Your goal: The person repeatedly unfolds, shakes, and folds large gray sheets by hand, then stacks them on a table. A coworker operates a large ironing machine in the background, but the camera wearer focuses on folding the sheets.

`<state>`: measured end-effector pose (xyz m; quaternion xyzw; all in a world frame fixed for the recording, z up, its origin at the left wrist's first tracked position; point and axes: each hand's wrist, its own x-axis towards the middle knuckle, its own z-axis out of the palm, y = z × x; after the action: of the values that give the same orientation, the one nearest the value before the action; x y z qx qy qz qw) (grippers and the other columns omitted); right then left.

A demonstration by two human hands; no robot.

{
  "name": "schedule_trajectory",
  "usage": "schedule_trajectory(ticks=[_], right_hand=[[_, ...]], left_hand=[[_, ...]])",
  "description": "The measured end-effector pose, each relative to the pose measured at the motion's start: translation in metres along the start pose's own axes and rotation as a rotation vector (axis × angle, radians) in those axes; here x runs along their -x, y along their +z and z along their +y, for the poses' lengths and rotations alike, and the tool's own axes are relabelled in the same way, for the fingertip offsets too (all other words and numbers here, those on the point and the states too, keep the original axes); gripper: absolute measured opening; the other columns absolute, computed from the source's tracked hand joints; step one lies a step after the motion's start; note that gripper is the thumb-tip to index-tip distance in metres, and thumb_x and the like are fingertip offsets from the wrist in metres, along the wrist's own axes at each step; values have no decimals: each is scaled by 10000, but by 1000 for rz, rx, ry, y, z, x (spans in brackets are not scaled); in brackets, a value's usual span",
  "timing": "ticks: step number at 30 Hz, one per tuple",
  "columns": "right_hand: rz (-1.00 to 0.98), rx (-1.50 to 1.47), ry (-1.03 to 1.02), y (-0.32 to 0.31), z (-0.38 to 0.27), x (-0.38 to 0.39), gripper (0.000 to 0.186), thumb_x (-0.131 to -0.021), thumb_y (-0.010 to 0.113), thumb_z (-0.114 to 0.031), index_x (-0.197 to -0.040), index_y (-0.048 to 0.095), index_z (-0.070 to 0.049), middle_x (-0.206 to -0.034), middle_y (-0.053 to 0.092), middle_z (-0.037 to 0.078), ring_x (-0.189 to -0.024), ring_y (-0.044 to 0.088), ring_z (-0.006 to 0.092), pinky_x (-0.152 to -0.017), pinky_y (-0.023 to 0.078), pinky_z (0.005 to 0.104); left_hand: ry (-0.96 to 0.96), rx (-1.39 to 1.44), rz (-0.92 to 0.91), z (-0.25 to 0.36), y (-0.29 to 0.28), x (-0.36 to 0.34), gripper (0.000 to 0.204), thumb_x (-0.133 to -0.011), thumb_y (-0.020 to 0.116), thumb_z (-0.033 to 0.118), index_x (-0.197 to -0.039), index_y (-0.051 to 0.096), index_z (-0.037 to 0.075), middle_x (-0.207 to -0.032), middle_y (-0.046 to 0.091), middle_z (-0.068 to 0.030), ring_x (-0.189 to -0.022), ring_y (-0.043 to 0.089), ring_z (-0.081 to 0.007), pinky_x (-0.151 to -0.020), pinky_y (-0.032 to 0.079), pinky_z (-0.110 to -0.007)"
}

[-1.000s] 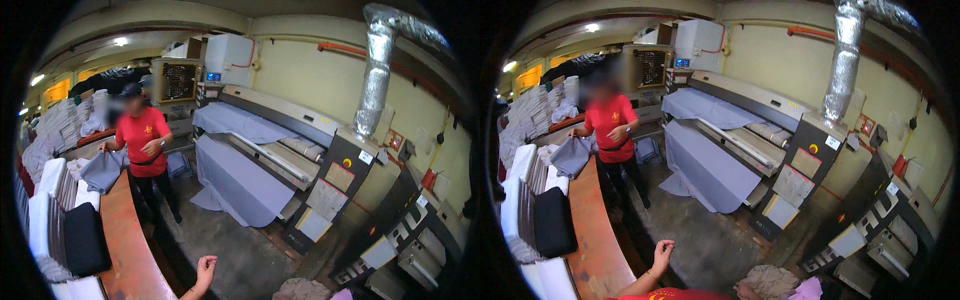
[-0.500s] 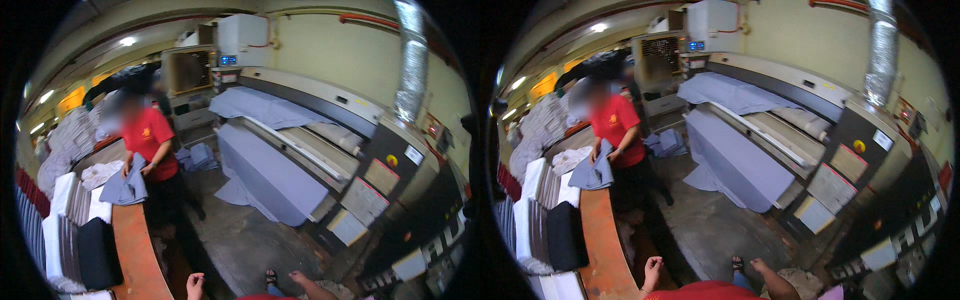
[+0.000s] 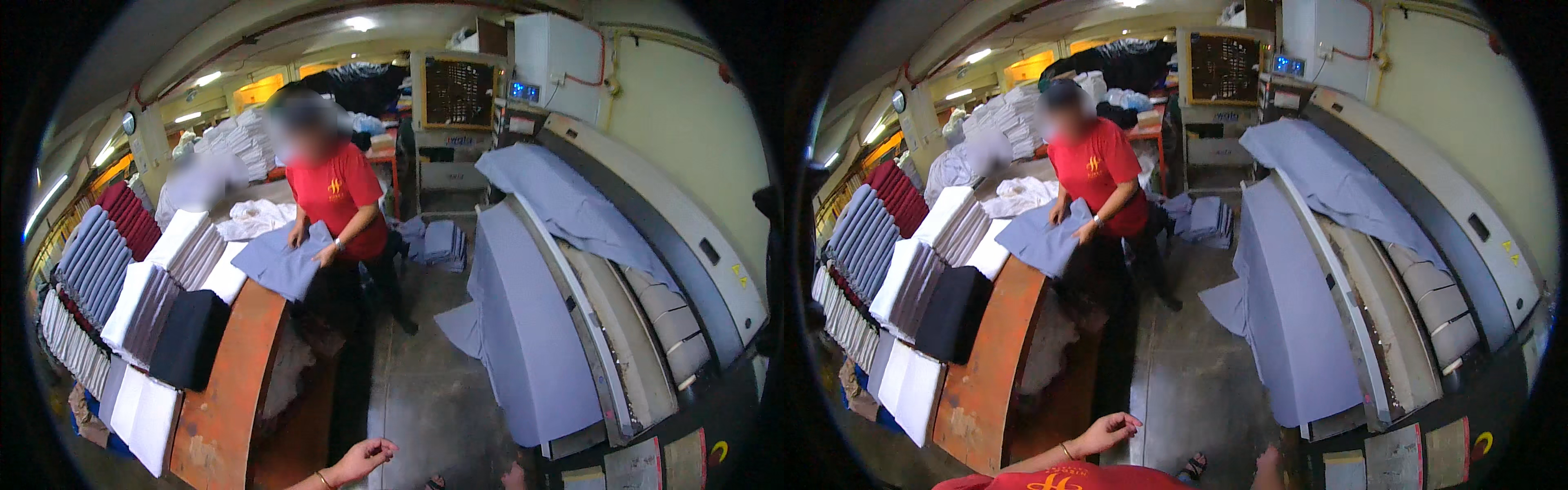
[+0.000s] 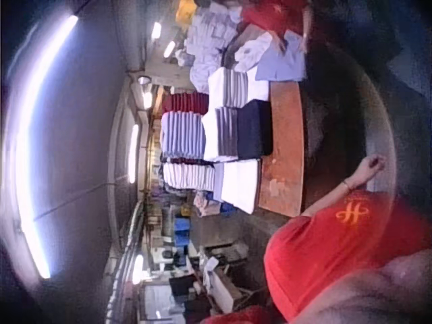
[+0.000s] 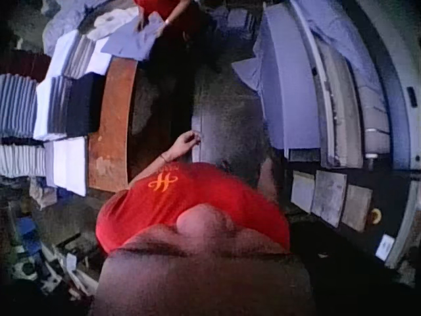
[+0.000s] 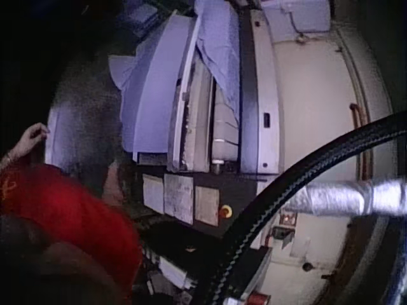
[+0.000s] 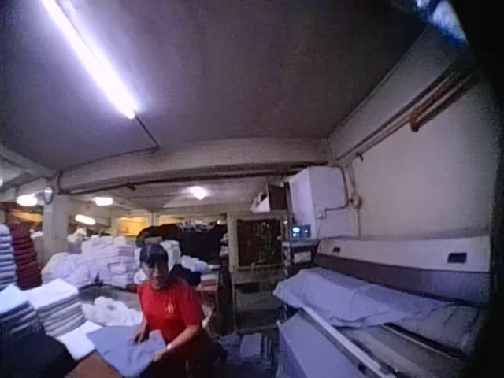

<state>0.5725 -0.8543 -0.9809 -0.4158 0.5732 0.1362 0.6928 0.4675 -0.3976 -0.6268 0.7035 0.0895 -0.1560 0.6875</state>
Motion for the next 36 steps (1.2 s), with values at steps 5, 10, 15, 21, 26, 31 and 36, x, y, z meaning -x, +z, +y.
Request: schedule_trajectory(ticks=[5,10,15,21,26,31,36], right_hand=[[-111,-167,-33,16,-32,-57,562,-768,753,-423,-1225,527,-189,-1256,488,30,-1163,456,247,-868,417,426],[19,-307,-83,55,-66,-63,661,-820,701,-450,-1352,433,-165,-1404,373,49,-1258,361,229,-962,340,376],[-59,-325,-83,53,-83,-85,559,-785,735,-455,-1256,512,-254,-1375,368,5,-1174,389,172,-867,386,377],[-35,63,-147,51,-90,-105,707,-814,712,-421,-1394,388,-178,-1481,327,74,-1337,337,242,-941,402,389],[-311,533,-464,99,-87,-7,480,-913,616,-301,-1306,457,-75,-1191,580,96,-1053,545,215,-896,439,363],[-792,379,-701,144,-92,117,362,-945,581,-157,-1258,509,11,-1203,578,45,-1064,525,140,-929,416,313],[-1026,92,-586,119,-119,247,387,-944,555,-70,-1315,466,-3,-1292,534,56,-1136,509,166,-1002,371,315]], left_hand=[[-54,24,63,21,20,-23,216,-955,565,141,-1132,601,22,-956,609,3,-886,563,-70,-825,473,-225],[-133,-10,111,24,39,-52,203,-957,565,148,-1118,608,32,-944,609,14,-866,558,-64,-813,474,-225],[-109,-75,71,22,54,-87,199,-961,562,161,-1116,614,48,-935,614,12,-863,566,-65,-806,477,-228],[-76,-122,-45,7,72,-130,212,-964,558,175,-1125,614,50,-975,630,-17,-903,582,-93,-834,480,-249],[14,-528,-184,10,108,-154,331,-926,604,227,-1202,548,54,-958,622,-77,-876,605,-182,-838,493,-305],[291,-660,-159,-16,141,-199,800,-788,744,345,-1374,314,11,-1112,522,-214,-1039,533,-346,-905,448,-413],[557,-627,116,8,178,-233,898,-753,741,275,-1434,202,51,-1174,495,-285,-1107,494,-429,-933,427,-452]])
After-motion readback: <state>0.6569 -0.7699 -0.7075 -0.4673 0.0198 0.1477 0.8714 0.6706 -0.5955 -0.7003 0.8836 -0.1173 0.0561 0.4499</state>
